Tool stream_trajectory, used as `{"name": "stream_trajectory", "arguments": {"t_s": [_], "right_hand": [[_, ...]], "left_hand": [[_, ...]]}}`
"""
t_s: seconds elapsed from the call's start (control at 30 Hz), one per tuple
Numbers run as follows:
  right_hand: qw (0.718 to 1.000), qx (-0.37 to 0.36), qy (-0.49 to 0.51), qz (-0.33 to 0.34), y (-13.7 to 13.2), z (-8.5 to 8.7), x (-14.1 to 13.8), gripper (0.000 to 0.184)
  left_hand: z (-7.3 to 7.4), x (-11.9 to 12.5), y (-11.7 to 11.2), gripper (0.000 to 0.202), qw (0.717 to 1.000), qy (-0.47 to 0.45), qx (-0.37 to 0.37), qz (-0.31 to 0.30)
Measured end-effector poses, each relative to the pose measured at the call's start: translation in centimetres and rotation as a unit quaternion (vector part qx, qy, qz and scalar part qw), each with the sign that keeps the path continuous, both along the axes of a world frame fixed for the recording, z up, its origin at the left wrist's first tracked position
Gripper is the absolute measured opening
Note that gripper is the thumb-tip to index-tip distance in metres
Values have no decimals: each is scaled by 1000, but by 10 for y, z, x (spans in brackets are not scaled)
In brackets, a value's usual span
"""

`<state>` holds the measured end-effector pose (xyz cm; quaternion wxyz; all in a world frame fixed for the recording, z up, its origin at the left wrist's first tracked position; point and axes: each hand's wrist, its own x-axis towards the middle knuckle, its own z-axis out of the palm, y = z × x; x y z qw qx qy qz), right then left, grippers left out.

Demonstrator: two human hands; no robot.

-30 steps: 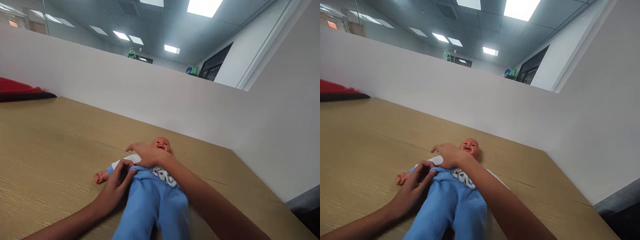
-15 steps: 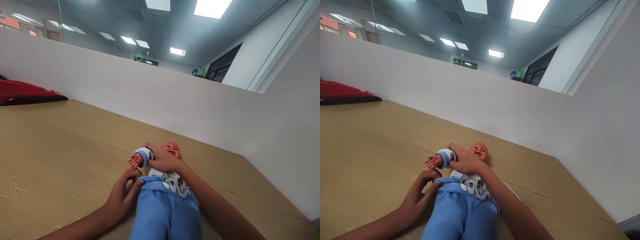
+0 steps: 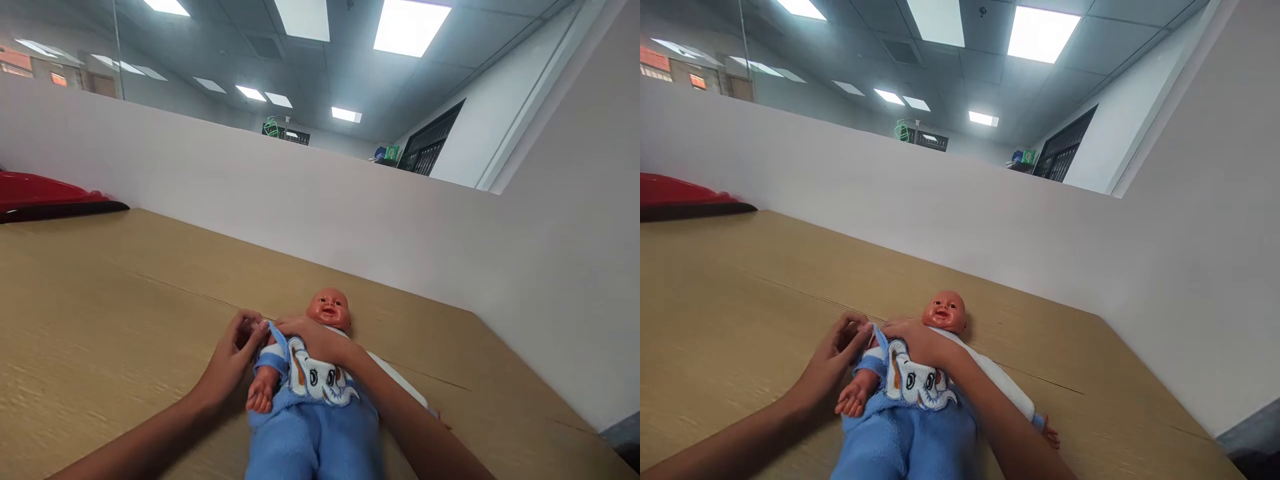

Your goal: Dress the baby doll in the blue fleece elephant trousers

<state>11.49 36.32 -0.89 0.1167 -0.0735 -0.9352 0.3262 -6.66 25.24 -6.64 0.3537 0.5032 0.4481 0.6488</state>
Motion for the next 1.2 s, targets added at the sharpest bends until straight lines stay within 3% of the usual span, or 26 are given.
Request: {"name": "stream_trajectory", "arguments": {"t_s": [0.13, 0.3, 0.4, 0.57, 0.77, 0.87, 0.97, 1.1, 1.2], "right_hand": [[998, -66, -14, -11, -3, 5, 1, 20], [983, -118, -51, -133, -12, 19, 2, 43], [962, -90, -80, -245, -20, 25, -1, 38], [917, 10, -127, -378, -43, 29, -9, 23], [909, 85, -163, -373, -66, 40, -39, 34], [911, 110, -202, -343, -60, 42, -58, 21], [903, 139, -229, -336, -46, 40, -68, 19], [870, 182, -252, -383, -31, 35, -63, 24], [836, 209, -273, -428, -24, 32, -56, 21]], "left_hand": [[4, -9, 7, 47, 995, 40, -65, -57], [4, -17, 1, 59, 988, 79, -116, -59], [4, -19, -4, 68, 981, 104, -147, -69], [18, -21, -11, 84, 928, 159, -273, -196], [27, -12, -21, 94, 923, 167, -276, -209], [22, -12, -23, 91, 925, 192, -264, -196], [17, -19, -23, 95, 916, 280, -234, -166], [24, -28, -24, 88, 872, 446, -164, -112], [39, -33, -24, 67, 842, 501, -148, -135]]}}
